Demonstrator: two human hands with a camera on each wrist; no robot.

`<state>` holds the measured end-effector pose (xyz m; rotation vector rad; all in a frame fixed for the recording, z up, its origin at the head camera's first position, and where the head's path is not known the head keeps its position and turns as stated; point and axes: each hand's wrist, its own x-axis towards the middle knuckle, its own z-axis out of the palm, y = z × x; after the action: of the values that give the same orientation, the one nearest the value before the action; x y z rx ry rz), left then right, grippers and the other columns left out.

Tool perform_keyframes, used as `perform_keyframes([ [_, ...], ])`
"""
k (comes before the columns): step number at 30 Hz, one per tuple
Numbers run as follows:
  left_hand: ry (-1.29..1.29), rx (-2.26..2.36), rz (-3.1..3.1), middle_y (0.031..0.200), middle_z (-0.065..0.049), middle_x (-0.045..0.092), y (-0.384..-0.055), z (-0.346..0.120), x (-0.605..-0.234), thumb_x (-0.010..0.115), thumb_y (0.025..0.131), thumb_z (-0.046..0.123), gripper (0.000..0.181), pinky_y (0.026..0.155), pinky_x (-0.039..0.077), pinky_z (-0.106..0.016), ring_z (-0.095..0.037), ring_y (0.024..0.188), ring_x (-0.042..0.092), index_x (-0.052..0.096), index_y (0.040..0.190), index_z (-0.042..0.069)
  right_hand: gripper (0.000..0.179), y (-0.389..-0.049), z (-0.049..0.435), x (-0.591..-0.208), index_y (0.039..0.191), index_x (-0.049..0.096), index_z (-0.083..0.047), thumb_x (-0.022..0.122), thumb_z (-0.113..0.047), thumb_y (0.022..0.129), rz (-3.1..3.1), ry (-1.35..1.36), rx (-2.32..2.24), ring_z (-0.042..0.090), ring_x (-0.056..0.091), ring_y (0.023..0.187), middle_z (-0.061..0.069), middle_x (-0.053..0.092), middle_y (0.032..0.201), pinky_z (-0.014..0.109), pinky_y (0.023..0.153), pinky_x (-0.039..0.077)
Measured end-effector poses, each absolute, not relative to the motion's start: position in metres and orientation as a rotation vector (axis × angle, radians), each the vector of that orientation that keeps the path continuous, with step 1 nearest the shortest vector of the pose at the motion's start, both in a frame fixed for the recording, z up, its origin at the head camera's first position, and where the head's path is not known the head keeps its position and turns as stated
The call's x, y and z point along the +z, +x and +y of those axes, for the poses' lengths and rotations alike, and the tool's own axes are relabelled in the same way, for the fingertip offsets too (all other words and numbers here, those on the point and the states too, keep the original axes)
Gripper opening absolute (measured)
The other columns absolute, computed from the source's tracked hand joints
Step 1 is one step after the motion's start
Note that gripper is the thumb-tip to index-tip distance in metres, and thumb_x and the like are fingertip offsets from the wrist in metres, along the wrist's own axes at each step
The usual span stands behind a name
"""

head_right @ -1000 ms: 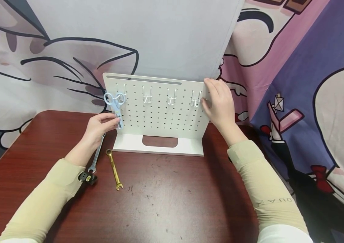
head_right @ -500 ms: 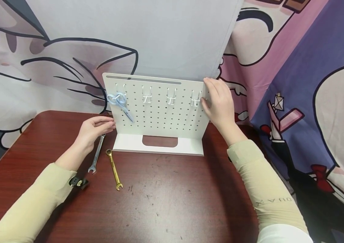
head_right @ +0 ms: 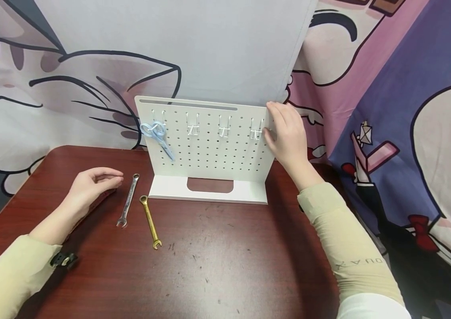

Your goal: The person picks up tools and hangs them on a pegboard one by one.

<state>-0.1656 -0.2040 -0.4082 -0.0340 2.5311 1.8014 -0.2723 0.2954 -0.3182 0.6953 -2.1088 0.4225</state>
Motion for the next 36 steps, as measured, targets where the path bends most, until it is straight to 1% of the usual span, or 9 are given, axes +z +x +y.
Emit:
perform_keyframes([
  [2,-0.007,1.711,2.622,0.091,0.017,0.077,-0.162,-0.212,-0.409,0.075,0.1,0.016,0.036,0.075,0.057,-0.01,0.009,0.082,0.07,0.069,0.125,-0.009,0.058,-0.272,0.296,-0.318,0.143,0.062,0.0,0.077,0.003,0.086,-2.109,0.694,0.423,0.041,0.061,0.13,0.023,0.068,0.137,0.045,0.127,0.038],
  [7,0.098,1.321,2.945,0.097,-0.011,0.082,-0.153,-0.23,-0.415,0.077,0.098,0.015,0.021,0.07,0.048,-0.007,0.017,0.075,0.062,0.078,0.113,0.0,0.058,-0.272,0.296,-0.319,0.142,0.063,0.0,0.077,0.003,0.086,-2.106,0.696,0.425,0.041,0.061,0.129,0.023,0.068,0.137,0.047,0.126,0.039],
  [9,0.138,1.186,3.026,0.098,-0.017,0.081,-0.15,-0.237,-0.419,0.078,0.097,0.015,0.017,0.07,0.046,-0.009,0.017,0.075,0.059,0.08,0.109,0.004,0.057,-0.272,0.296,-0.319,0.141,0.063,0.001,0.077,0.003,0.086,-2.104,0.698,0.425,0.041,0.061,0.129,0.023,0.068,0.136,0.047,0.126,0.039],
  [16,0.234,0.944,3.127,0.086,-0.005,0.078,-0.14,-0.258,-0.429,0.082,0.091,0.009,0.01,0.067,0.048,-0.02,-0.003,0.075,0.063,0.08,0.1,0.008,0.058,-0.273,0.296,-0.321,0.142,0.062,0.0,0.077,0.003,0.086,-2.106,0.698,0.422,0.041,0.061,0.129,0.023,0.068,0.137,0.045,0.127,0.038],
  [20,0.258,0.891,3.099,0.084,-0.002,0.077,-0.135,-0.266,-0.434,0.084,0.089,0.009,0.013,0.066,0.048,-0.022,-0.001,0.074,0.062,0.079,0.101,0.006,0.059,-0.274,0.296,-0.32,0.143,0.062,0.0,0.077,0.002,0.086,-2.104,0.705,0.416,0.041,0.061,0.13,0.023,0.068,0.137,0.046,0.127,0.038],
  [25,0.262,0.85,3.067,0.085,-0.003,0.077,-0.13,-0.272,-0.438,0.084,0.089,0.009,0.016,0.067,0.049,-0.022,-0.005,0.075,0.063,0.078,0.103,0.004,0.058,-0.275,0.294,-0.319,0.143,0.062,0.0,0.077,0.002,0.087,-2.098,0.707,0.415,0.041,0.061,0.13,0.022,0.068,0.138,0.045,0.127,0.038],
  [29,0.268,0.829,3.037,0.087,-0.006,0.078,-0.126,-0.274,-0.443,0.083,0.088,0.007,0.016,0.068,0.05,-0.021,-0.011,0.077,0.067,0.077,0.103,0.001,0.058,-0.276,0.295,-0.319,0.143,0.062,0.0,0.077,0.002,0.087,-2.091,0.709,0.407,0.041,0.061,0.13,0.022,0.068,0.137,0.049,0.125,0.041],
  [32,0.264,0.832,3.023,0.087,-0.007,0.078,-0.125,-0.274,-0.446,0.083,0.088,0.006,0.017,0.067,0.051,-0.02,-0.011,0.077,0.067,0.077,0.103,-0.001,0.058,-0.276,0.295,-0.319,0.143,0.062,0.0,0.077,0.002,0.086,-2.084,0.708,0.399,0.042,0.061,0.129,0.023,0.068,0.137,0.053,0.122,0.043],
  [36,0.246,0.851,3.023,0.087,-0.009,0.077,-0.125,-0.275,-0.449,0.084,0.087,0.004,0.02,0.065,0.05,-0.019,-0.01,0.075,0.066,0.076,0.103,-0.004,0.059,-0.275,0.297,-0.32,0.143,0.062,-0.001,0.076,0.002,0.086,-2.085,0.696,0.403,0.042,0.062,0.129,0.022,0.069,0.136,0.051,0.123,0.042],
])
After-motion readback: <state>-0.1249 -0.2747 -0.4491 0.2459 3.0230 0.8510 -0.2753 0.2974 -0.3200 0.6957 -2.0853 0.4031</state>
